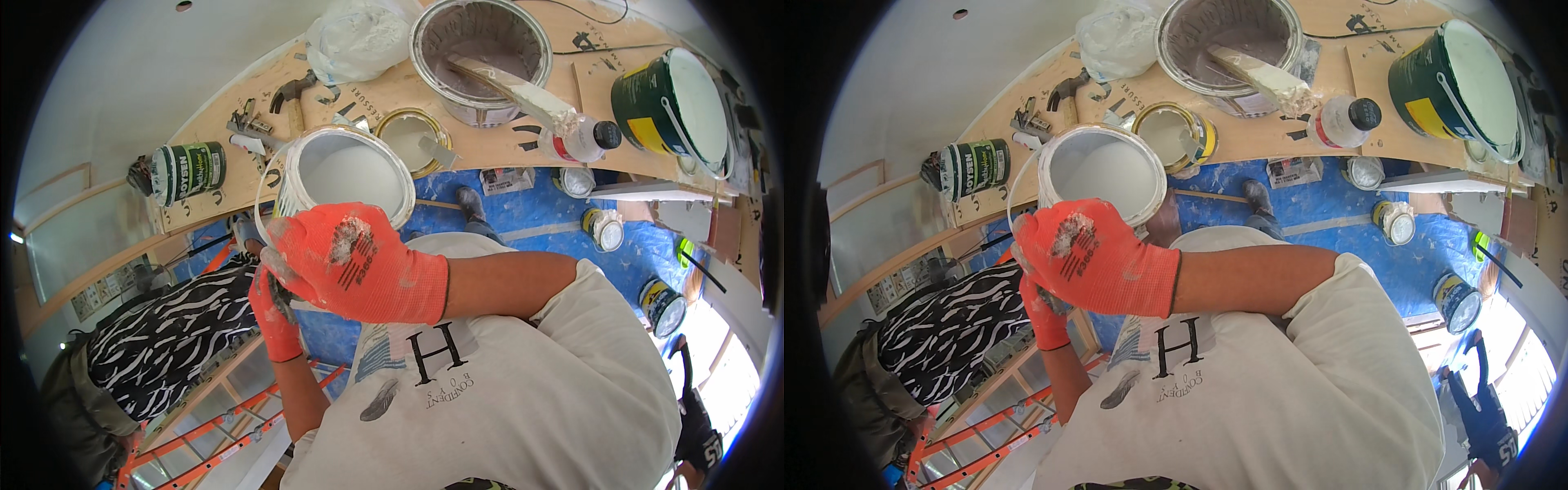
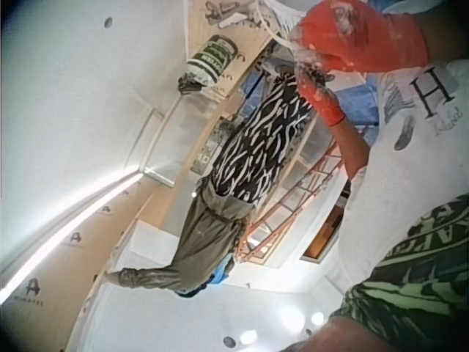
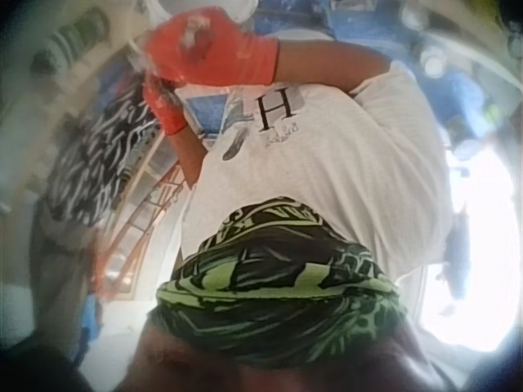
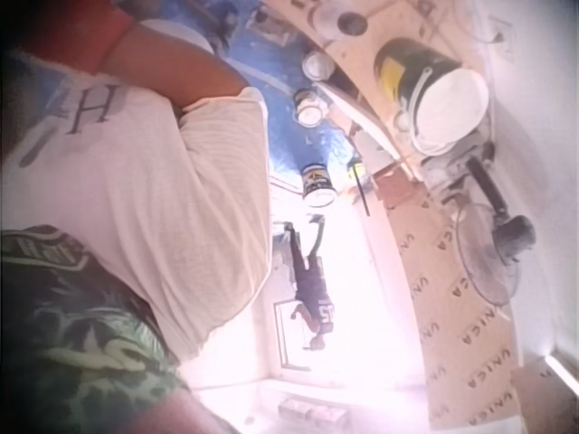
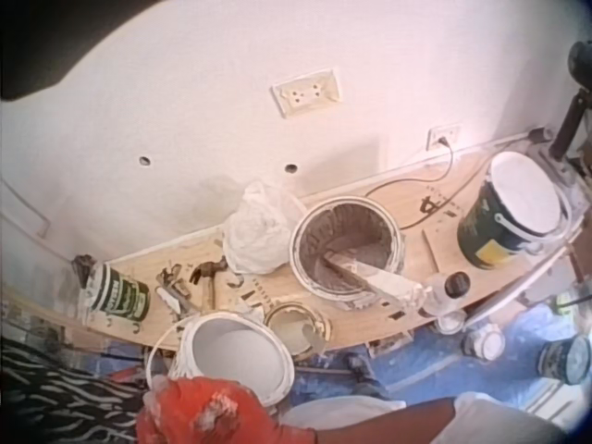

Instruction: The person mixes a white substance in a small container and then uses a metal scraper to apply and spread it onto a flat board on the floor.

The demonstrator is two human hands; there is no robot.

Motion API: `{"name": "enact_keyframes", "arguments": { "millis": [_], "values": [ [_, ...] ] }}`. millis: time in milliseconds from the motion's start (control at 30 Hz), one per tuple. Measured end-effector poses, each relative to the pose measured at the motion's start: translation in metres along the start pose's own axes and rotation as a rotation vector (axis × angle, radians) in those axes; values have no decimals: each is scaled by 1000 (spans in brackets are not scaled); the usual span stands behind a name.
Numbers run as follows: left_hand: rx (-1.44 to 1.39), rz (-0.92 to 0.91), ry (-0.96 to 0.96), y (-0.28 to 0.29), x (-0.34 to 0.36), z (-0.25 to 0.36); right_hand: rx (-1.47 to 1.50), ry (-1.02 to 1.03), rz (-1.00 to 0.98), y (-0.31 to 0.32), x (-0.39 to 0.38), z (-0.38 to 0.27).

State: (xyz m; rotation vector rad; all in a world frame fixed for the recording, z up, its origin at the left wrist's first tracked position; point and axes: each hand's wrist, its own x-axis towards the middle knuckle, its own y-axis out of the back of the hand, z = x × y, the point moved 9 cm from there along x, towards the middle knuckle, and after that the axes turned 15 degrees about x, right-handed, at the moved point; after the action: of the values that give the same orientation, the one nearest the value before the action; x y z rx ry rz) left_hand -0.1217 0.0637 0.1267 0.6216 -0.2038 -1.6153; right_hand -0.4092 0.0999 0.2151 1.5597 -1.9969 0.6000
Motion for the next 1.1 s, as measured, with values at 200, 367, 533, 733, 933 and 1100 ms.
{"name": "enact_keyframes", "arguments": {
  "millis": [200, 367, 533, 733, 933, 1100],
  "values": [
    [39, 60, 25, 4, -1, 6, -136, -26, -18, -2, -1, 4],
    [105, 64, -18, 1, -5, 17, -41, 34, 92, 10, -2, -2],
    [70, 14, -26, 0, -7, 20, -84, 65, 124, 15, -2, -5],
    [53, 119, 24, 5, -7, 19, -108, 3, 43, 10, -1, 1],
    [186, 10, -10, 4, -6, 31, -84, -30, 76, 14, 3, 6],
    [270, -53, 54, 12, -3, 25, -75, -8, 92, 16, 7, 7]
  ]
}}
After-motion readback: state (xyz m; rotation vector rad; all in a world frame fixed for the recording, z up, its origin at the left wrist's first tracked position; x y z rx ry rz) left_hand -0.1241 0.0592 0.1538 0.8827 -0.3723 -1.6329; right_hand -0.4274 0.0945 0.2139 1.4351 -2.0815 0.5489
